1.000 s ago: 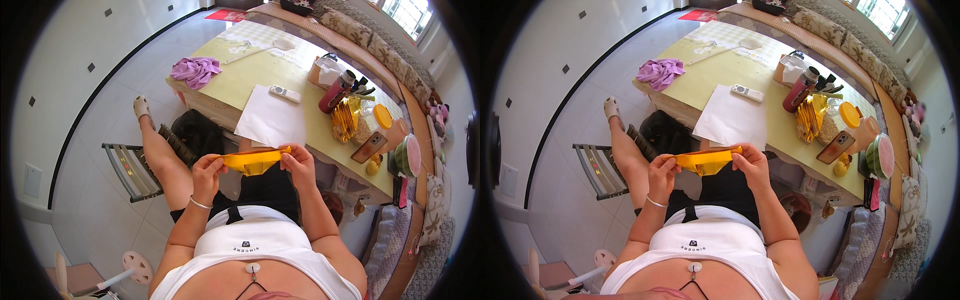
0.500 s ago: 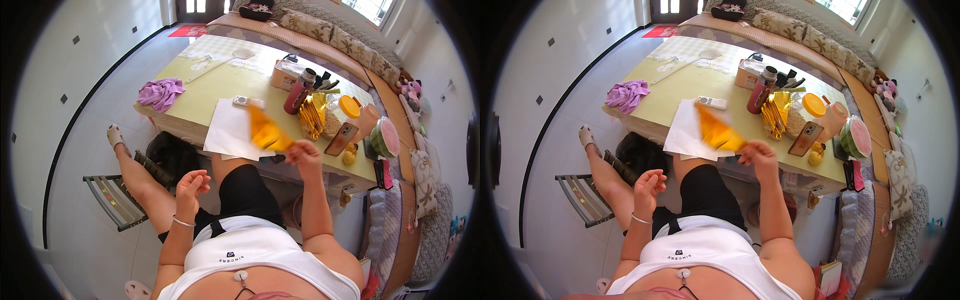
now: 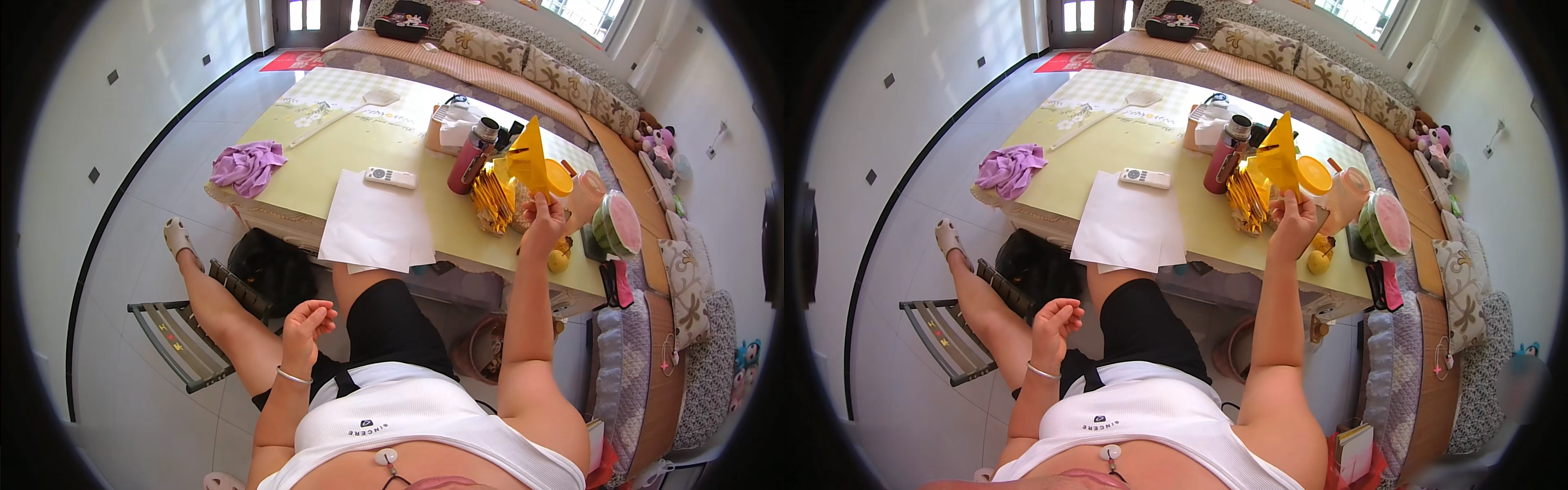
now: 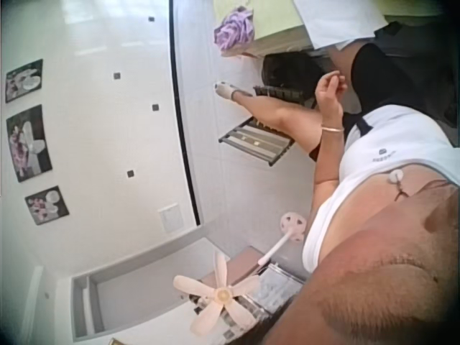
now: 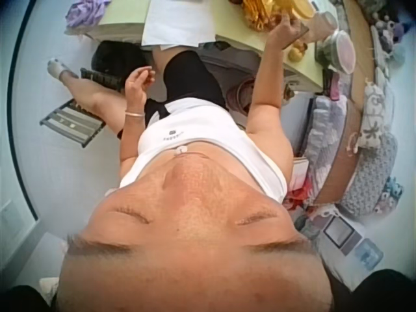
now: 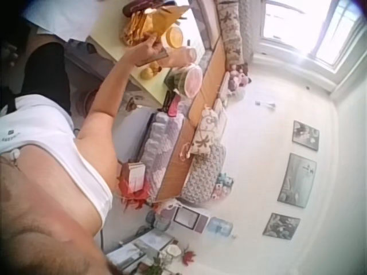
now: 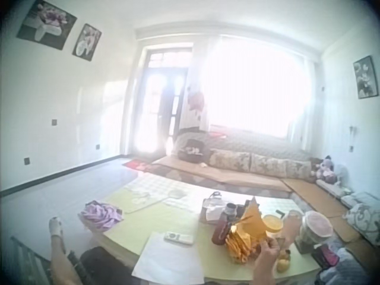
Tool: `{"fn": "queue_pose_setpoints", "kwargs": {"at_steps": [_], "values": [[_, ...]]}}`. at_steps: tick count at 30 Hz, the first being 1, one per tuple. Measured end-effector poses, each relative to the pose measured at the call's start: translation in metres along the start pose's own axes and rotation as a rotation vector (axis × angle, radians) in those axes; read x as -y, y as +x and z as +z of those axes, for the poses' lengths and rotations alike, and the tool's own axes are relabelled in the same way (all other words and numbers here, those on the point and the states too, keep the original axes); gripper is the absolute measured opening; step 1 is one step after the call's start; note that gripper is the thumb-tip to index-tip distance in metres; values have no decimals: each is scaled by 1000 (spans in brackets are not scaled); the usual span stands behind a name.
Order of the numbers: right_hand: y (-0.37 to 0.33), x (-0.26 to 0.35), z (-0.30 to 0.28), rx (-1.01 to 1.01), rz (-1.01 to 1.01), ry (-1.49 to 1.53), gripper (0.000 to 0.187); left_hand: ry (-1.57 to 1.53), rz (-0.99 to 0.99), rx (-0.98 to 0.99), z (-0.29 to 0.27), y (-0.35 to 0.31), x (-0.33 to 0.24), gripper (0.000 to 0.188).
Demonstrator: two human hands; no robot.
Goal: The person sits at a table and folds a stack of yellow and white paper sheets by hand. They repeatedly fold the sheets in half, press the creases, and stack the finished pieces on the table.
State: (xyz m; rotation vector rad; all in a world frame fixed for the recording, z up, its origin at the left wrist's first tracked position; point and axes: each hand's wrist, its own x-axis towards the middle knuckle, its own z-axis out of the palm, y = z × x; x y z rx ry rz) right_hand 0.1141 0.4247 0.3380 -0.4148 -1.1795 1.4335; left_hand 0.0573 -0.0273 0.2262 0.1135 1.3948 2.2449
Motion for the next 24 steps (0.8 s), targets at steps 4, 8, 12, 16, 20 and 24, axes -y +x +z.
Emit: {"fn": "queue_pose_setpoints", "kwargs": {"at_steps": [4, 8, 12, 16, 20, 24], "values": [[9, -2, -8, 57, 16, 72, 5, -14, -22, 0, -3, 0, 9, 16], [-19, -9, -10, 390, 339, 421, 9, 4, -62, 34, 7, -1, 11, 16], [-77, -23, 12, 802, 514, 482, 14, -68, -212, 246, 30, -2, 8, 35], [-127, -17, 45, 1179, 516, 471, 11, -376, -413, 491, 56, 4, -4, 74], [-140, -10, 60, 1417, 498, 295, 8, -644, -481, 665, 55, 10, -2, 85], [-143, -5, 71, 1503, 339, 104, 12, -772, -542, 767, 53, 9, 2, 57]]}}
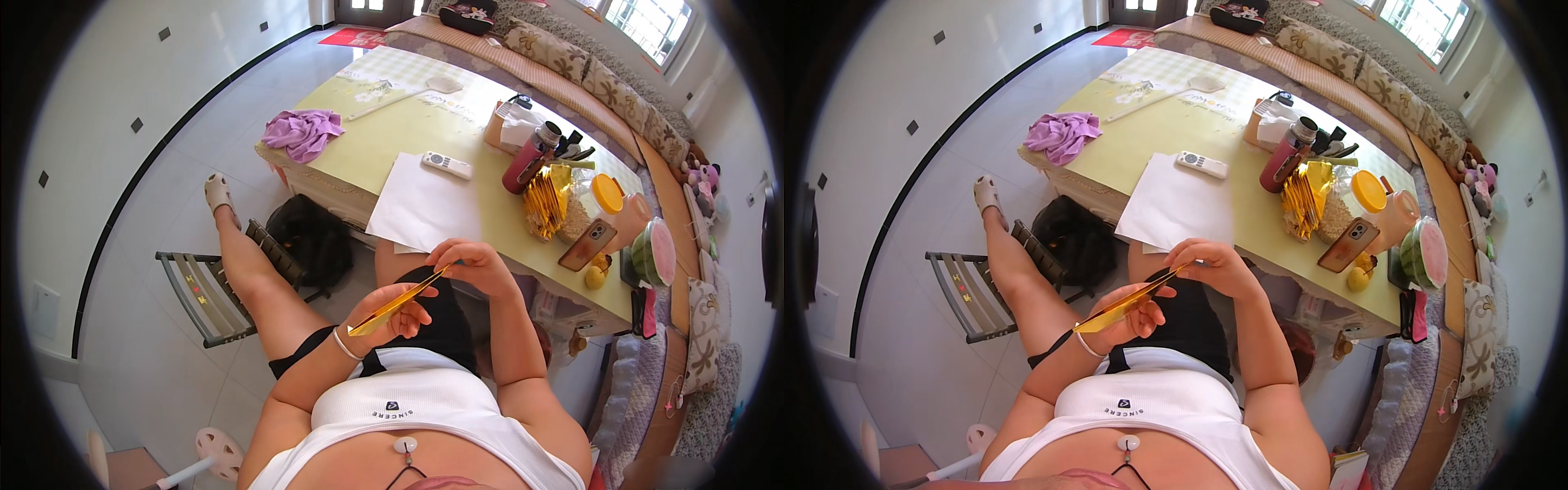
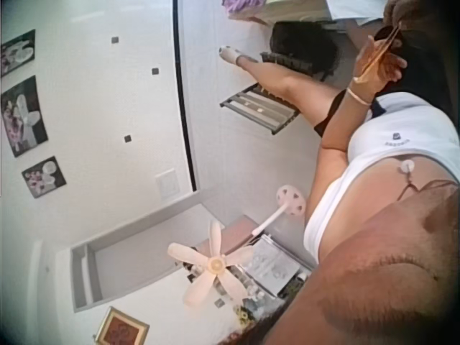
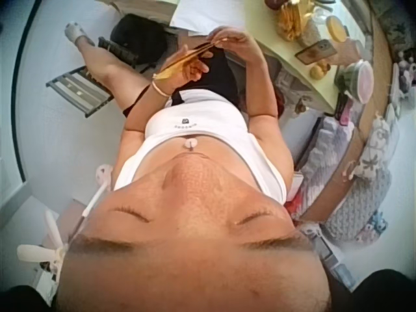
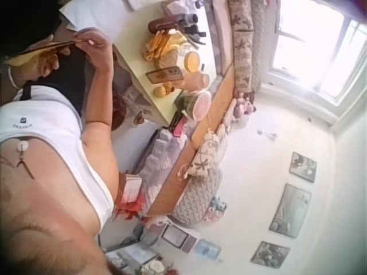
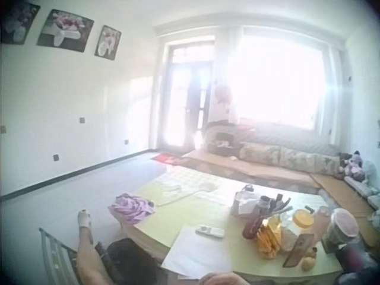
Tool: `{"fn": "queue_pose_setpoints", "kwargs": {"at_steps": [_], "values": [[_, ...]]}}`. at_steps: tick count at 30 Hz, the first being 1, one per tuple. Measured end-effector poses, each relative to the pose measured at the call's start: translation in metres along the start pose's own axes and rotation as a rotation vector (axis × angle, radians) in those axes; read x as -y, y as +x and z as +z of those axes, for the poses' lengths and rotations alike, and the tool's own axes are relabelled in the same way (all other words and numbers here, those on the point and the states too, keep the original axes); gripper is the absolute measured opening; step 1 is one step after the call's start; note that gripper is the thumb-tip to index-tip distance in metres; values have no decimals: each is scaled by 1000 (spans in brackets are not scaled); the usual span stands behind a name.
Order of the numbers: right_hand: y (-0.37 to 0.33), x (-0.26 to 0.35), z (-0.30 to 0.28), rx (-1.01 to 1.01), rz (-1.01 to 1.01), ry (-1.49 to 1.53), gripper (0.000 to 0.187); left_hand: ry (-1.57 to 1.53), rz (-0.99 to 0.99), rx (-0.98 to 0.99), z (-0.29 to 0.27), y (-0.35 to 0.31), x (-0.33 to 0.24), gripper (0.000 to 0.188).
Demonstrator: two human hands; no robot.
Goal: The person sits at a table and folds a stack of yellow and white paper sheets by hand. They repeatedly fold the sheets in half, press the creases, and stack the finished pieces on the table.
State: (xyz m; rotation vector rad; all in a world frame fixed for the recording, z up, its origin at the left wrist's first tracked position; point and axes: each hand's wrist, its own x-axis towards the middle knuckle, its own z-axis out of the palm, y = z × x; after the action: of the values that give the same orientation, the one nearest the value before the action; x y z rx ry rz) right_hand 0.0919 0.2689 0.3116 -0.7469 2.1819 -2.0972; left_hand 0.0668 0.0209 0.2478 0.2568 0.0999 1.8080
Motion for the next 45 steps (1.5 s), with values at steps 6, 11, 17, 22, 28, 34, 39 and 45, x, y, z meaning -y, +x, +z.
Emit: {"fn": "queue_pose_setpoints", "kwargs": {"at_steps": [6, 11, 17, 22, 28, 34, 39, 45], "values": [[-2, -16, 24, -336, 248, 188, 28, 206, 357, -378, 19, -3, 8, 25], [-26, -18, 42, -226, 525, 293, 41, 463, 800, -651, 13, -2, 2, 16], [-41, -9, 46, -234, 514, 301, 36, 786, 930, -793, 12, -3, 9, 14], [-41, 5, 46, -265, 566, 52, 21, 827, 930, -784, 18, 2, 12, 14], [-52, 5, 14, -593, 427, 45, 17, 805, 716, -721, 20, 0, 12, 24], [-69, 18, -46, -1146, -58, -121, 16, 817, 445, -691, -14, -14, 15, 20], [-78, 30, -112, -1331, -87, -144, 17, 801, 380, -708, -23, -15, 21, 16], [-88, 2, -184, -1409, 122, -162, 14, 822, 314, -716, -31, -15, 20, 16]]}}
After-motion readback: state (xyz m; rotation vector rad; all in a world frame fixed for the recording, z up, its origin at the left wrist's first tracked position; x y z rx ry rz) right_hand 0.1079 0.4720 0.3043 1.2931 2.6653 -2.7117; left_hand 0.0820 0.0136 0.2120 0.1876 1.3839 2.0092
